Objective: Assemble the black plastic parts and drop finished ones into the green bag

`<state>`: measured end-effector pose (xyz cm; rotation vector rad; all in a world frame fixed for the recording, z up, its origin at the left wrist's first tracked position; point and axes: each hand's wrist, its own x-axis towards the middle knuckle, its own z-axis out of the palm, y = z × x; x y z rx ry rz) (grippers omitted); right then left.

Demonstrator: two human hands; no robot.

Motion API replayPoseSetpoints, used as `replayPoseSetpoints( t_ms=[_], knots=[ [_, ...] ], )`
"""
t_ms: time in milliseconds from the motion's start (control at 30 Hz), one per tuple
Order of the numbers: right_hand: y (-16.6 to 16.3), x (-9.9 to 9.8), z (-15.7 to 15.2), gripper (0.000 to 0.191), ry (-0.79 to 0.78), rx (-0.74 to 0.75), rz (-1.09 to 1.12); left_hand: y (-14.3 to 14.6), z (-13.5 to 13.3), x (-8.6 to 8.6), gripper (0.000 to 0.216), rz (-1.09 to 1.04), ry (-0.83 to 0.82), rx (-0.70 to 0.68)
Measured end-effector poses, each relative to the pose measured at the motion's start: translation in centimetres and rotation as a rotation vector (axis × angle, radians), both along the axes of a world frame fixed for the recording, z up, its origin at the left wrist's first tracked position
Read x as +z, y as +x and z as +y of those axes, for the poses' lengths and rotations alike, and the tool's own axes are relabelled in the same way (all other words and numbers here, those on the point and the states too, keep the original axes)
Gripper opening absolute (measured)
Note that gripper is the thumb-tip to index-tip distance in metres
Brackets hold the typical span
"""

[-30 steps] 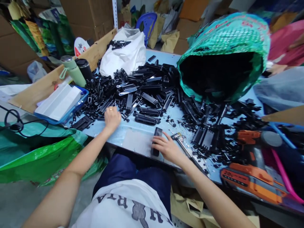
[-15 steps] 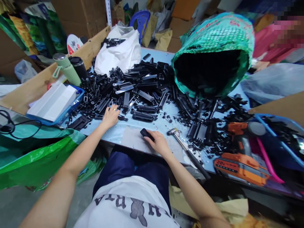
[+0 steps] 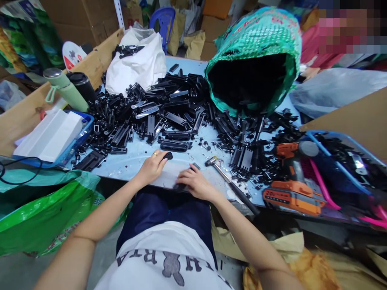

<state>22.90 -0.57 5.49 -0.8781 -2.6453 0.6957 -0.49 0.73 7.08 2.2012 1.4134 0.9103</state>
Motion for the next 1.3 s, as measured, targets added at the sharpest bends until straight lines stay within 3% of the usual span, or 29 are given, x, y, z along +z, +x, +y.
replayPoseSetpoints(
  t_ms=[67, 133, 200, 267, 333, 433, 533, 600, 700, 800, 933, 1000, 1167, 1300],
  knots=[
    [0.7, -0.2, -0.2, 0.038, 0.061, -0.081, -0.089, 0.0, -0.2, -0.9, 0.034, -0.029, -0.041, -0.003],
    [0.7, -0.7, 0.0, 0.029, 0.115, -0.373, -0.126, 0.2, -0.4, -1.6, 0.035, -0.081, -0.063, 0.007],
    [0.0, -1.5, 0.5, 0.044, 0.137, -0.665, -0.166, 0.8, -0.7, -2.1, 0.035, -0.141, -0.078, 0.025],
    [-1.1, -2.2, 1.1, 0.055, 0.093, -0.774, -0.131, 1.7, -1.1, -2.3, 0.034, -0.196, -0.097, 0.048],
    [-2.2, -2.7, 1.4, 0.047, -0.034, -0.756, 0.095, 2.7, -1.4, -2.5, 0.033, -0.252, -0.121, 0.061],
    [-3.4, -2.8, 1.3, 0.053, -0.394, -0.752, 0.603, 4.0, -1.7, -2.6, 0.032, -0.354, -0.153, 0.058],
    [-3.6, -2.3, 0.9, 0.060, -0.644, -0.764, 0.819, 4.6, -1.9, -2.3, 0.032, -0.402, -0.149, 0.051],
    [-2.9, -1.8, 1.0, 0.056, -0.560, -0.678, 0.779, 4.6, -2.1, -2.0, 0.033, -0.364, -0.141, 0.032],
    [-1.8, -1.3, 1.5, 0.047, -0.268, -0.466, 0.626, 4.6, -2.5, -1.7, 0.035, -0.282, -0.120, 0.009],
    [-1.9, -0.9, 1.4, 0.045, -0.098, -0.436, 0.589, 5.5, -3.0, -1.8, 0.034, -0.324, -0.017, 0.066],
    [-3.4, -0.6, 0.4, 0.046, -0.025, -0.549, 0.653, 6.9, -3.0, -1.9, 0.035, -0.445, 0.168, 0.197],
    [-3.7, -0.6, 0.1, 0.046, -0.016, -0.540, 0.661, 6.8, -2.6, -1.7, 0.034, -0.444, 0.191, 0.158],
    [-3.2, -1.5, 0.1, 0.045, -0.005, -0.496, 0.652, 5.6, -1.7, -2.0, 0.032, -0.376, 0.101, -0.019],
    [-1.2, -2.3, 1.9, 0.042, 0.028, -0.445, 0.410, 5.9, -2.3, -3.7, 0.043, -0.305, -0.027, 0.161]
  ],
)
